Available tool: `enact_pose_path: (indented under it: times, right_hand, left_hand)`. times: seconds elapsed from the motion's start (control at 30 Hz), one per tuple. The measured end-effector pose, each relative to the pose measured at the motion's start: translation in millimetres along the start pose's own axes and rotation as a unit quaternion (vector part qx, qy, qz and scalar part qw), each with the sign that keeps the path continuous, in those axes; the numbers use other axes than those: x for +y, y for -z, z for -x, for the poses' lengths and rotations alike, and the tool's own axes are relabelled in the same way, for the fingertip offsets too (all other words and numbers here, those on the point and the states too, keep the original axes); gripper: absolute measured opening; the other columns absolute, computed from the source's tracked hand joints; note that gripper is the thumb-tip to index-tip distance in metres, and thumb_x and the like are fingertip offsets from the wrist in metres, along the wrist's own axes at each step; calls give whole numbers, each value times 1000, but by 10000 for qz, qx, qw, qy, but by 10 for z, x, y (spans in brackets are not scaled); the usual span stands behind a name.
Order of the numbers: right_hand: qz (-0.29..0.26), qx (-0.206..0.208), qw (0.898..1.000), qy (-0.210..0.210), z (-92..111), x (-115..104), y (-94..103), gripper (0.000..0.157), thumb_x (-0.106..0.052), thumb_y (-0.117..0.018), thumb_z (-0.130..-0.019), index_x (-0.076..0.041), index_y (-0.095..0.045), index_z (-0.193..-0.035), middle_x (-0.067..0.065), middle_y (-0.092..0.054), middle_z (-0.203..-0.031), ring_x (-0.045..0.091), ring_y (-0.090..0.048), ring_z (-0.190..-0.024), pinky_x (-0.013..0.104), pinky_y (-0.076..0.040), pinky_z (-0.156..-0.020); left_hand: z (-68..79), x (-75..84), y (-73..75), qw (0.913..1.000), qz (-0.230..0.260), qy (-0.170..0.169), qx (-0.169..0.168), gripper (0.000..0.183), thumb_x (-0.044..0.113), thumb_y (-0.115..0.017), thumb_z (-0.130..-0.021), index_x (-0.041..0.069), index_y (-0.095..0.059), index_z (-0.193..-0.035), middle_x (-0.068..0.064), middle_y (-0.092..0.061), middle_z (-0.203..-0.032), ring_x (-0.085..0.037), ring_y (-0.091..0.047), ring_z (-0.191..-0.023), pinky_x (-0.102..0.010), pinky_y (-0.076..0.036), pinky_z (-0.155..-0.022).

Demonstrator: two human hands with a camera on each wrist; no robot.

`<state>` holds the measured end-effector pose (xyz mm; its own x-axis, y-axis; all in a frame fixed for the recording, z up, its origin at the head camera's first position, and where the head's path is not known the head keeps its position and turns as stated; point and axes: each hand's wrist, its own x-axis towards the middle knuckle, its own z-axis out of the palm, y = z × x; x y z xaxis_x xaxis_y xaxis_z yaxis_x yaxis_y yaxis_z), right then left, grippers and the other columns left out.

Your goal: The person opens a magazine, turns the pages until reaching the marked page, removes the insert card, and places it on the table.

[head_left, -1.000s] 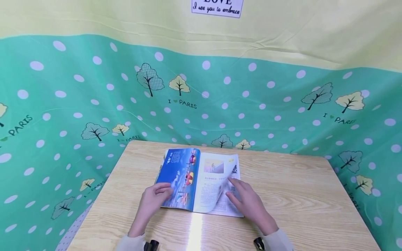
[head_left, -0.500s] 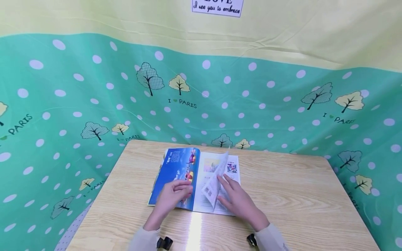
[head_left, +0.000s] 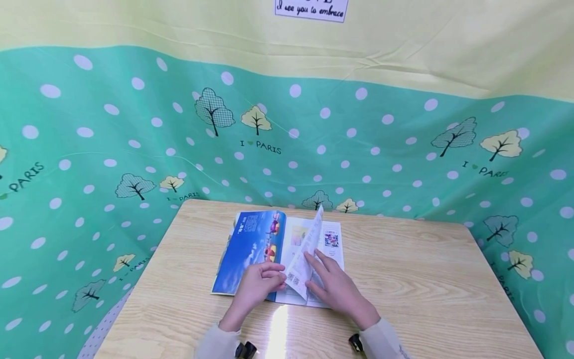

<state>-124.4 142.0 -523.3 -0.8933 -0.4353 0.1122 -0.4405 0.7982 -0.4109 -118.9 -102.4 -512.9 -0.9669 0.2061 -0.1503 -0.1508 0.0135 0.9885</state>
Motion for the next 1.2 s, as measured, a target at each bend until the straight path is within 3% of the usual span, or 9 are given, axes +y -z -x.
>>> enact_pose_path:
  times: [0.3,0.47,0.83,1.2]
  right_hand:
    - [1,-92,9998,-157,16,13,7,72,-47,-61,-98,-28,-29,-159,12,-33,-159,33,-38,-140,52,-44,-110]
    - [114,-46,9997,-205,37,27,41,74,-44,-65,-97,-21,-31,-158,14,-35,-157,34,-40,-138,51,-44,-110]
    - [256,-176,9990,-320,208,169,138,77,-41,-72,-92,-11,-38,-154,18,-38,-155,37,-40,-138,53,-40,-113]
    - [299,-363,9987,-217,308,266,144,79,-40,-77,-88,-4,-43,-150,23,-40,-152,39,-42,-136,54,-40,-112]
  left_hand:
    - [7,-11,11,9999,-98,58,81,27,4,-74,-89,-9,-68,-112,-16,-73,-95,-30,-74,-81,-34,-64,-73]
    - [37,30,83,9997,21,95,214,30,2,-73,-89,-12,-66,-115,-19,-73,-95,-34,-73,-83,-38,-64,-75]
    - [181,154,512,9925,-456,-78,1133,29,0,-74,-88,-9,-68,-114,-15,-74,-90,-34,-73,-81,-31,-64,-72]
    - [378,207,862,9813,-589,347,1801,34,0,-73,-88,-9,-65,-120,-16,-74,-94,-33,-73,-85,-30,-63,-75]
